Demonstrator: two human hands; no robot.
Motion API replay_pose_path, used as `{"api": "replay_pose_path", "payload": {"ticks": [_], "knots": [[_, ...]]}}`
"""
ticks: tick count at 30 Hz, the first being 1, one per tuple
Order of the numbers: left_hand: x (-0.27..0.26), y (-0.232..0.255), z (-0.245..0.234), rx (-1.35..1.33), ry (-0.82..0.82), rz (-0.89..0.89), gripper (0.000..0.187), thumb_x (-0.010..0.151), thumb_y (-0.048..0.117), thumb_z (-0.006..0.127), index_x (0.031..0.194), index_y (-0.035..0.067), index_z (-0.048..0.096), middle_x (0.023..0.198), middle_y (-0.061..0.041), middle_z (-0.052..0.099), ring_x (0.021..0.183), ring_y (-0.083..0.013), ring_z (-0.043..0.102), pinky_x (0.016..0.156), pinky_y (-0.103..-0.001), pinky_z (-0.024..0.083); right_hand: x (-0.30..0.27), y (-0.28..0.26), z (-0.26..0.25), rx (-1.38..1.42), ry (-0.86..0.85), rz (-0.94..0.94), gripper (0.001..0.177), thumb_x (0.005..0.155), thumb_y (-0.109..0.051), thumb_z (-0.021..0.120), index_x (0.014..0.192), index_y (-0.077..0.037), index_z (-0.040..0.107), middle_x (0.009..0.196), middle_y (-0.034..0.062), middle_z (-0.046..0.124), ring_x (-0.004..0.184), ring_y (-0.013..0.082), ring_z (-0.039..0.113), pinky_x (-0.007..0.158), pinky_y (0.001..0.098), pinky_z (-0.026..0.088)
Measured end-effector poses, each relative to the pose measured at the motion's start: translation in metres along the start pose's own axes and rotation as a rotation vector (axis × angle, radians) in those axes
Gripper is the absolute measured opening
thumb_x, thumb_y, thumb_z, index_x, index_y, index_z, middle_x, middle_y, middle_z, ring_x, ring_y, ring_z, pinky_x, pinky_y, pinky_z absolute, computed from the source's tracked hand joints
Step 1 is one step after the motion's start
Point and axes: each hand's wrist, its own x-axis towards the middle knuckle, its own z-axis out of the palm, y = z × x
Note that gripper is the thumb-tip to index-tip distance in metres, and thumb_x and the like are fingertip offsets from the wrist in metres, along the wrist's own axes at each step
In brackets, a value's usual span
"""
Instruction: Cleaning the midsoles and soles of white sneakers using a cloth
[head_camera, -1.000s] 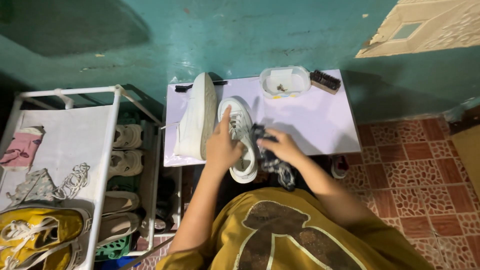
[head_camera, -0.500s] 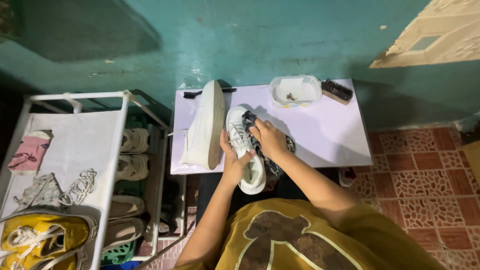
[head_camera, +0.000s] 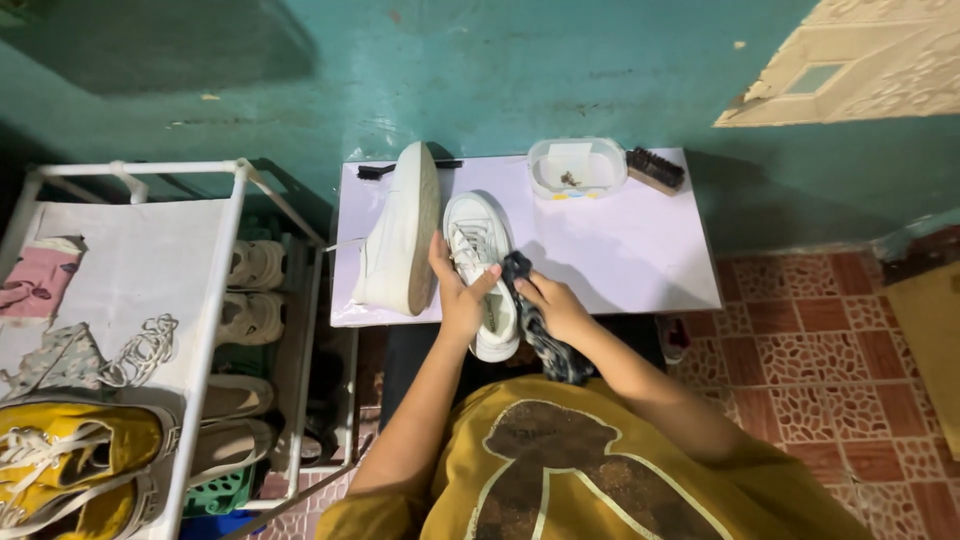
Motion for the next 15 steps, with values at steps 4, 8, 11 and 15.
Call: {"api": "replay_pose_path", "payload": {"ticks": [4, 8, 11, 15], "knots": [[0.009, -0.011, -0.001, -0.015, -0.025, 0.008, 0.122, 0.084, 0.007, 0.085, 0.163, 0.015, -0.008, 0.164, -0.033, 0.002, 0.155, -0.0494, 0.001, 0.125, -0.059, 0.002, -0.016, 0.005, -0.027, 0.241, -0.012, 0.026, 0.051, 0.098, -0.05, 0.059, 0.124, -0.009, 0.072, 0.118, 0.0212, 0.074, 0.122, 0.0393, 0.064, 0.108, 0.0506, 0.046], [0.004, 0.012, -0.009, 0.387, -0.021, 0.323, 0.081, 0.083, 0.01, 0.084, 0.147, 0.006, 0.034, 0.152, -0.03, 0.037, 0.145, -0.0486, 0.03, 0.119, -0.059, 0.025, -0.023, -0.02, -0.067, 0.227, 0.051, -0.048, 0.045, 0.096, -0.041, 0.065, 0.122, -0.005, 0.073, 0.118, 0.0227, 0.074, 0.121, 0.0366, 0.064, 0.108, 0.0509, 0.045], [0.007, 0.012, -0.05, 0.686, 0.158, 0.703, 0.05, 0.082, 0.012, 0.084, 0.129, 0.006, 0.067, 0.138, -0.022, 0.061, 0.138, -0.0427, 0.049, 0.115, -0.055, 0.037, -0.019, -0.044, -0.087, 0.235, 0.155, -0.093, 0.04, 0.098, -0.038, 0.066, 0.125, -0.009, 0.073, 0.114, 0.0169, 0.075, 0.118, 0.0297, 0.066, 0.106, 0.0475, 0.047], [0.005, 0.045, -0.117, 1.144, 0.536, 0.661, 0.079, 0.062, 0.016, 0.093, 0.133, 0.007, 0.059, 0.134, -0.02, 0.057, 0.125, -0.044, 0.056, 0.102, -0.057, 0.047, -0.026, -0.085, -0.066, 0.068, 0.291, -0.234, 0.05, 0.095, -0.042, 0.071, 0.127, -0.004, 0.07, 0.119, 0.0197, 0.073, 0.12, 0.0346, 0.065, 0.103, 0.0466, 0.049]]}}
